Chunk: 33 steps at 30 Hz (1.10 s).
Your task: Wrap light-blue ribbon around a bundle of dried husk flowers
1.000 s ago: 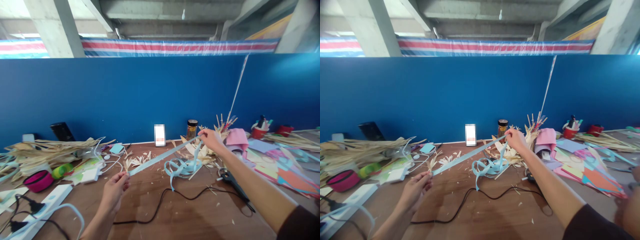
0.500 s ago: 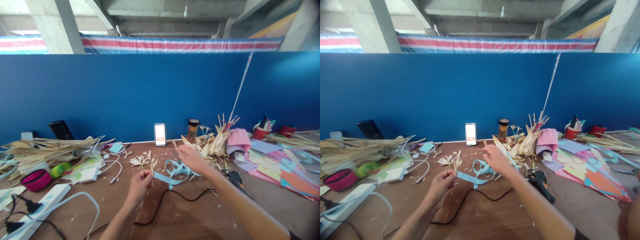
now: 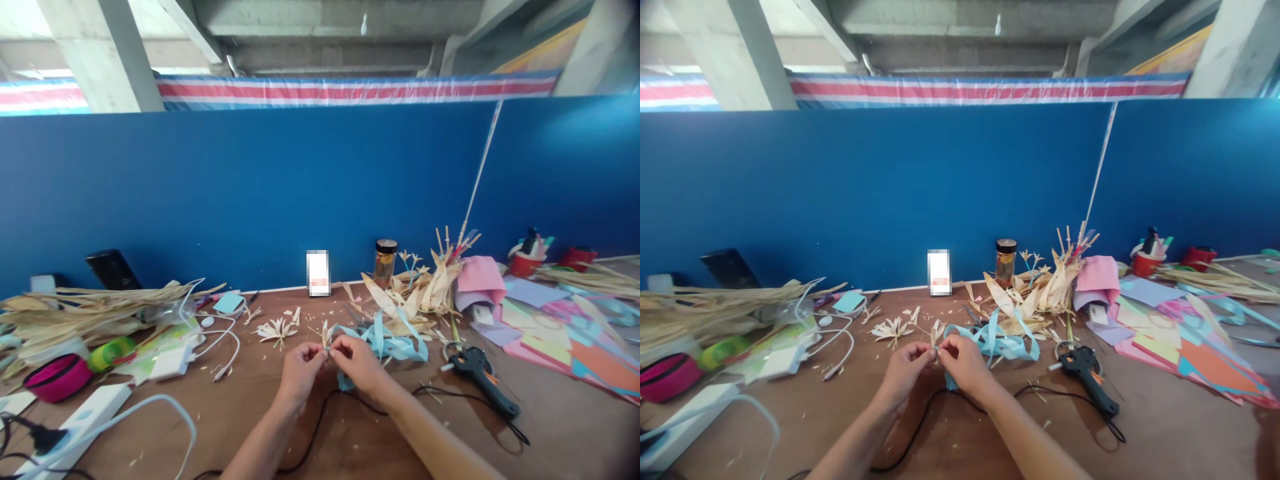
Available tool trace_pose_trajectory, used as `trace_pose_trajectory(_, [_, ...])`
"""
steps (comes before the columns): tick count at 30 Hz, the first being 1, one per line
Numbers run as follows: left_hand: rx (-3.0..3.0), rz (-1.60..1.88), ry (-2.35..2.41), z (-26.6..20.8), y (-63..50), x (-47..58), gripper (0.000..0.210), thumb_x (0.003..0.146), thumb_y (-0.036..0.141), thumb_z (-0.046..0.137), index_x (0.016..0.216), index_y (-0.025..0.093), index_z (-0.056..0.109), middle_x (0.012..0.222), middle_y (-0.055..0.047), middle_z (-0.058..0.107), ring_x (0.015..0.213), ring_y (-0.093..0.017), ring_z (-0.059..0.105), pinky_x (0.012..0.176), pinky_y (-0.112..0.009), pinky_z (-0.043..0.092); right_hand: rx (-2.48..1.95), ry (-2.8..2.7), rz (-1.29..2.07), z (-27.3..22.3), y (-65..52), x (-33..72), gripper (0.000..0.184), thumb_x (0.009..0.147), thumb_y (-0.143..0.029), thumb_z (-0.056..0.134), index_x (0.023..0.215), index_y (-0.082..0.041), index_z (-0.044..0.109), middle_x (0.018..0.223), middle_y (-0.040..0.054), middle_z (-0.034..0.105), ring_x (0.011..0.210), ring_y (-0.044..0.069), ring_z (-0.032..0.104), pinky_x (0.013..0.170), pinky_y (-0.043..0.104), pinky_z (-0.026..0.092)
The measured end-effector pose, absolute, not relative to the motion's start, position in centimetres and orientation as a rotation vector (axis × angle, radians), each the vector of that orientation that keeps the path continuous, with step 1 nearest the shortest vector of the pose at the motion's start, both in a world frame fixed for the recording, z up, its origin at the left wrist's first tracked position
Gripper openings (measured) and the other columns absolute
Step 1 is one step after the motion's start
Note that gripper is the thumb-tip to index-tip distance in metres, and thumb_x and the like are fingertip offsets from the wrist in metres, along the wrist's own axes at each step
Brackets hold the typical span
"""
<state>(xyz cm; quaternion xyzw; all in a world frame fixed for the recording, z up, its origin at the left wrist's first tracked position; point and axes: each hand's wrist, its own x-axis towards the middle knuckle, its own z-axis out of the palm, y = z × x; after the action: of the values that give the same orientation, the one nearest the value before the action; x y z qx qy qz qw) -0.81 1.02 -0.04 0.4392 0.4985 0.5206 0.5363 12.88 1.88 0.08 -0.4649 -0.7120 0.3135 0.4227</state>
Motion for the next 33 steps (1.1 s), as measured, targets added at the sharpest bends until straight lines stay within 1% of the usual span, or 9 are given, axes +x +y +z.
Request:
trace_pose_trajectory(4, [1.026, 1.212, 1.195, -0.3, 1.0, -0.8, 0.023, 0.057, 0.031, 0.068, 0.065, 0.011, 0.061, 0.048, 0.003, 0.051, 0.043, -0.006, 0.040, 0.041, -0.017, 0.030, -1.159, -1.741, 0.762, -0.3, 1.8, 13.2, 0.011, 0.072, -0.023, 0.054, 0.069, -0.016, 0.062, 0.069, 0.0014, 0.059, 0.067, 0.014, 0.053, 0.062, 0.023, 0.040])
trace_pose_trajectory(6, [0.999, 1.189, 1.175, -0.1, 0.8, -0.9, 0.023, 0.056, 0.031, 0.070, 0.064, 0.012, 0.061, 0.048, 0.004, 0.050, 0.042, -0.005, 0.039, 0.041, -0.017, 0.030, -1.139, -1.715, 0.822, -0.4, 1.7, 13.3, 0.011, 0.071, -0.024, 0.054, 0.070, -0.016, 0.062, 0.070, 0.0016, 0.060, 0.068, 0.015, 0.053, 0.064, 0.024, 0.040])
trace_pose_trajectory(11, [0.863, 1.110, 1.137, 0.4, 0.1, -1.1, 0.023, 0.054, 0.030, 0.072, 0.066, 0.014, 0.061, 0.049, 0.005, 0.051, 0.044, -0.005, 0.043, 0.043, -0.015, 0.033, -1.107, -1.583, 1.072, -0.7, 1.1, 13.2, 0.015, 0.074, -0.028, 0.052, 0.070, -0.015, 0.060, 0.061, -0.0012, 0.056, 0.059, 0.012, 0.049, 0.055, 0.021, 0.037])
trace_pose_trajectory(14, [0.813, 1.081, 1.116, 0.3, 0.0, -1.2, 0.024, 0.053, 0.030, 0.073, 0.066, 0.014, 0.060, 0.049, 0.006, 0.051, 0.043, -0.004, 0.044, 0.042, -0.014, 0.033, -1.089, -1.547, 1.120, -0.7, 0.9, 13.1, 0.016, 0.074, -0.029, 0.052, 0.070, -0.015, 0.058, 0.061, -0.0021, 0.053, 0.058, 0.011, 0.047, 0.054, 0.021, 0.036])
trace_pose_trajectory(22, [0.793, 1.051, 1.110, 0.1, -0.2, -1.3, 0.023, 0.056, 0.028, 0.072, 0.068, 0.014, 0.059, 0.051, 0.006, 0.051, 0.040, -0.003, 0.044, 0.039, -0.013, 0.032, -1.201, -1.654, 0.925, 0.0, 0.2, 13.0, 0.017, 0.074, -0.026, 0.051, 0.068, -0.014, 0.061, 0.059, -0.0010, 0.055, 0.056, 0.011, 0.047, 0.054, 0.021, 0.036])
trace_pose_trajectory(27, [0.966, 1.119, 1.184, -0.4, -0.2, -1.2, 0.020, 0.057, 0.027, 0.070, 0.066, 0.012, 0.059, 0.045, 0.004, 0.052, 0.038, -0.006, 0.044, 0.039, -0.017, 0.033, -1.243, -1.679, 0.871, 0.1, -0.2, 12.8, 0.016, 0.074, -0.025, 0.049, 0.068, -0.014, 0.061, 0.058, -0.0006, 0.056, 0.055, 0.012, 0.047, 0.051, 0.021, 0.036])
trace_pose_trajectory(29, [1.097, 1.155, 1.216, -0.5, -0.3, -1.0, 0.018, 0.059, 0.028, 0.068, 0.065, 0.012, 0.061, 0.048, 0.001, 0.056, 0.041, -0.009, 0.047, 0.042, -0.019, 0.036, -1.243, -1.689, 0.840, 0.0, -0.3, 12.7, 0.015, 0.074, -0.023, 0.049, 0.068, -0.015, 0.061, 0.059, -0.0001, 0.057, 0.056, 0.013, 0.048, 0.052, 0.021, 0.037])
trace_pose_trajectory(31, [1.253, 1.180, 1.253, -0.5, -0.5, -0.9, 0.017, 0.063, 0.028, 0.064, 0.064, 0.011, 0.064, 0.056, -0.003, 0.062, 0.050, -0.013, 0.052, 0.048, -0.022, 0.039, -1.248, -1.695, 0.791, -0.2, -0.4, 12.5, 0.015, 0.074, -0.022, 0.049, 0.067, -0.015, 0.060, 0.061, 0.0006, 0.058, 0.057, 0.013, 0.050, 0.053, 0.021, 0.037])
trace_pose_trajectory(33, [1.408, 1.211, 1.317, -0.5, -0.8, -0.6, 0.016, 0.067, 0.028, 0.060, 0.064, 0.013, 0.066, 0.062, -0.006, 0.065, 0.058, -0.017, 0.055, 0.054, -0.024, 0.040, -1.264, -1.701, 0.726, -0.4, -0.5, 12.3, 0.014, 0.074, -0.021, 0.049, 0.068, -0.016, 0.061, 0.063, 0.0013, 0.058, 0.059, 0.014, 0.050, 0.055, 0.022, 0.038])
